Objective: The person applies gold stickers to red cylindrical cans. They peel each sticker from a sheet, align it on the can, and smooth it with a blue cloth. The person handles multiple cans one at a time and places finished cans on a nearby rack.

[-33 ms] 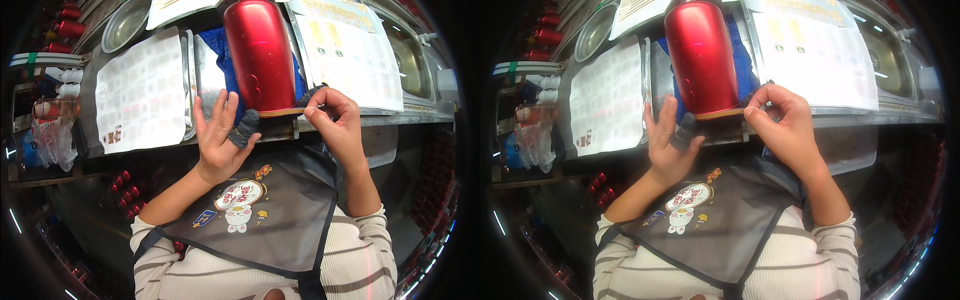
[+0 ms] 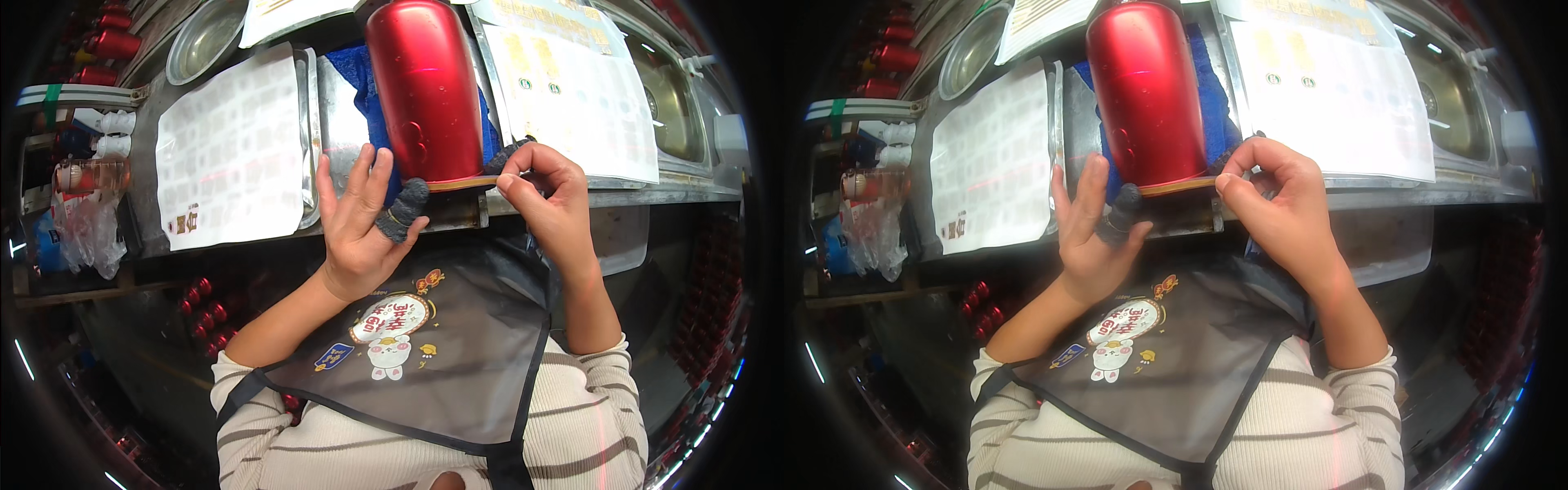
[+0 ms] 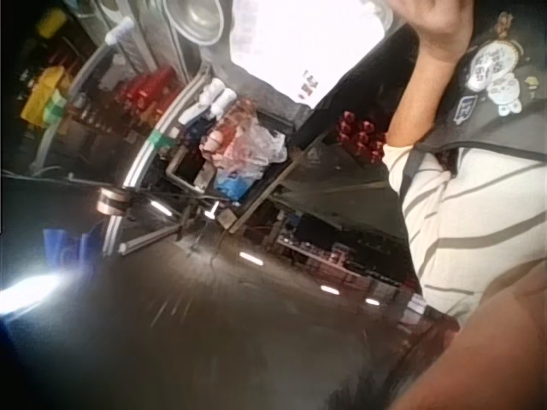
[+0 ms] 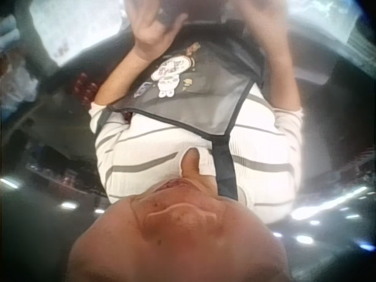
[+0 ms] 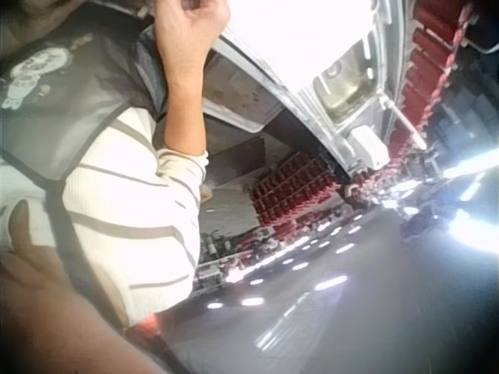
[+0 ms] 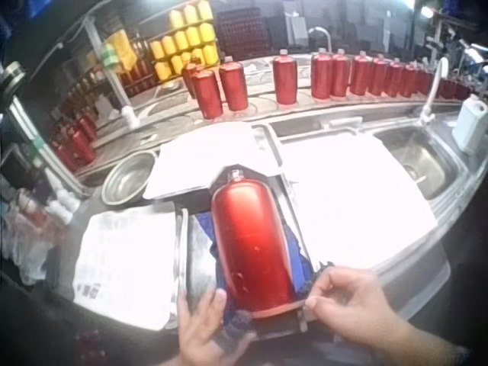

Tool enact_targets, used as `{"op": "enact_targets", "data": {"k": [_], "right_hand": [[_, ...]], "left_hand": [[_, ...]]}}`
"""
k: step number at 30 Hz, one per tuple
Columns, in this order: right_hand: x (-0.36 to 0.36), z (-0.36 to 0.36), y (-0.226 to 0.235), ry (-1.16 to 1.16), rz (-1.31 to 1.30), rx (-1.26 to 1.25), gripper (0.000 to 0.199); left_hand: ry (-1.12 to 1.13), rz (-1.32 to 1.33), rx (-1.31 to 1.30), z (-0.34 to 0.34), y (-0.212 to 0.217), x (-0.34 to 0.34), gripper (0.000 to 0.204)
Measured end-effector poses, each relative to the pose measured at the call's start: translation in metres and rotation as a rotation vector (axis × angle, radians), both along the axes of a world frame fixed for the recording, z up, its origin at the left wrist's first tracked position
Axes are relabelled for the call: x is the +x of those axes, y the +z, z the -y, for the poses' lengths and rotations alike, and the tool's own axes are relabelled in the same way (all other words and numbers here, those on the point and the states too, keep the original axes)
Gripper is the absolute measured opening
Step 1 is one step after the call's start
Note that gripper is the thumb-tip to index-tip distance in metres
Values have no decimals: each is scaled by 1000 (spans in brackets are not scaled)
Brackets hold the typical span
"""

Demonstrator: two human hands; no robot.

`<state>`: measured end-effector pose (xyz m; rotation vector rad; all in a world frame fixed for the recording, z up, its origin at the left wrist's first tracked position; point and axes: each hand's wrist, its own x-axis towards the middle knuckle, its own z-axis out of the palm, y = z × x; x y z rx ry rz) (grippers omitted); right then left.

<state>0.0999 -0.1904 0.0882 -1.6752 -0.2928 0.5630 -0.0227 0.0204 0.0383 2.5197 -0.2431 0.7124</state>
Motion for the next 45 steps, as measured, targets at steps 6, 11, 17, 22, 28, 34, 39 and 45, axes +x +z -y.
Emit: {"op": "enact_targets", "data": {"k": [6, 11, 17, 22, 28, 34, 39, 45], "right_hand": [[3, 0, -7, 16, -2, -4, 8], [2, -5, -13, 15, 22, 0, 7], [-1, -13, -16, 50, 63, -28, 10], [-8, -11, -19, -9, 72, -15, 10], [-25, -32, -13, -45, 632, -283, 53], [-23, -40, -23, -122, 555, -202, 54], [-20, -35, -22, -102, 434, -146, 49], [-20, -32, -22, -88, 352, -75, 40]], "left_hand": [[-38, 64, 177, 0, 12, 11, 49], [-22, 116, 286, 17, 31, 33, 34], [110, 100, 13, 13, 17, 36, 60], [77, 26, -173, 1, 8, 13, 59], [53, -46, -96, 1, -12, -14, 43], [50, -9, -48, 5, -13, -8, 34], [33, 8, 27, 4, -3, -2, 31], [23, 37, 122, 5, 8, 4, 39]]}}
